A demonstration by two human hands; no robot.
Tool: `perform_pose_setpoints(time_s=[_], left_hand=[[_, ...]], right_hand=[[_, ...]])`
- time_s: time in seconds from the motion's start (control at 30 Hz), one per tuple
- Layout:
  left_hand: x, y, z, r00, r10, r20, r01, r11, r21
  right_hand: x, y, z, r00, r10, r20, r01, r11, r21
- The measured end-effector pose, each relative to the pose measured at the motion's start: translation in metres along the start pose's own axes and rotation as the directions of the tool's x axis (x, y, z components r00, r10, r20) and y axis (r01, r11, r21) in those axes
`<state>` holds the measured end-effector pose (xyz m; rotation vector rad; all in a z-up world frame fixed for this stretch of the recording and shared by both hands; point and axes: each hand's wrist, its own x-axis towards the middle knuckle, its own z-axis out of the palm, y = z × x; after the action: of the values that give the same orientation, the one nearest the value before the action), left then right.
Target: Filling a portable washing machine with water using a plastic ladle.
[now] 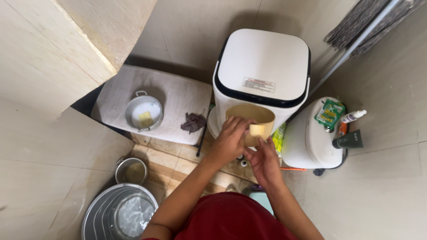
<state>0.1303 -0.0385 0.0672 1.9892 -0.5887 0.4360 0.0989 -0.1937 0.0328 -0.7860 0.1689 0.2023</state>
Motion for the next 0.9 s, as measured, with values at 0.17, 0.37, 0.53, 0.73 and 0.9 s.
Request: perform_pose_setpoints(time_s=[0.17,0.37,0.53,0.73,0.9], left_hand=[[0.002,-0.004,0.006,1.0,0.012,-0.008,-0.012,1.0,-0.014],[0.01,-0.002,0.014,0.999,0.016,0.032,-0.017,1.0,0.026],[0.018,0.007,0.015,0.999,0.023,0.033,-0.024,1.0,0.014],[0.022,0.004,0.02,1.0,0.006,0.018,-0.008,0.994,0.107],[0.033,-0.002,0.012,1.0,0.007,-0.022,-0.006,0.999,0.047]], right_hand=[[-0.003,-0.002,0.0,1.0,-0.001,-0.015,0.001,1.0,0.005],[-0.008,-0.004,-0.003,1.0,-0.016,0.001,0.016,1.0,0.01],[-0.013,-0.009,0.003,0.999,-0.032,0.0,0.032,0.999,-0.017],[-0.012,-0.006,-0.009,0.998,-0.046,0.032,0.045,0.999,0.029],[-0.015,-0.01,0.004,0.999,-0.036,0.009,0.036,0.999,0.002]])
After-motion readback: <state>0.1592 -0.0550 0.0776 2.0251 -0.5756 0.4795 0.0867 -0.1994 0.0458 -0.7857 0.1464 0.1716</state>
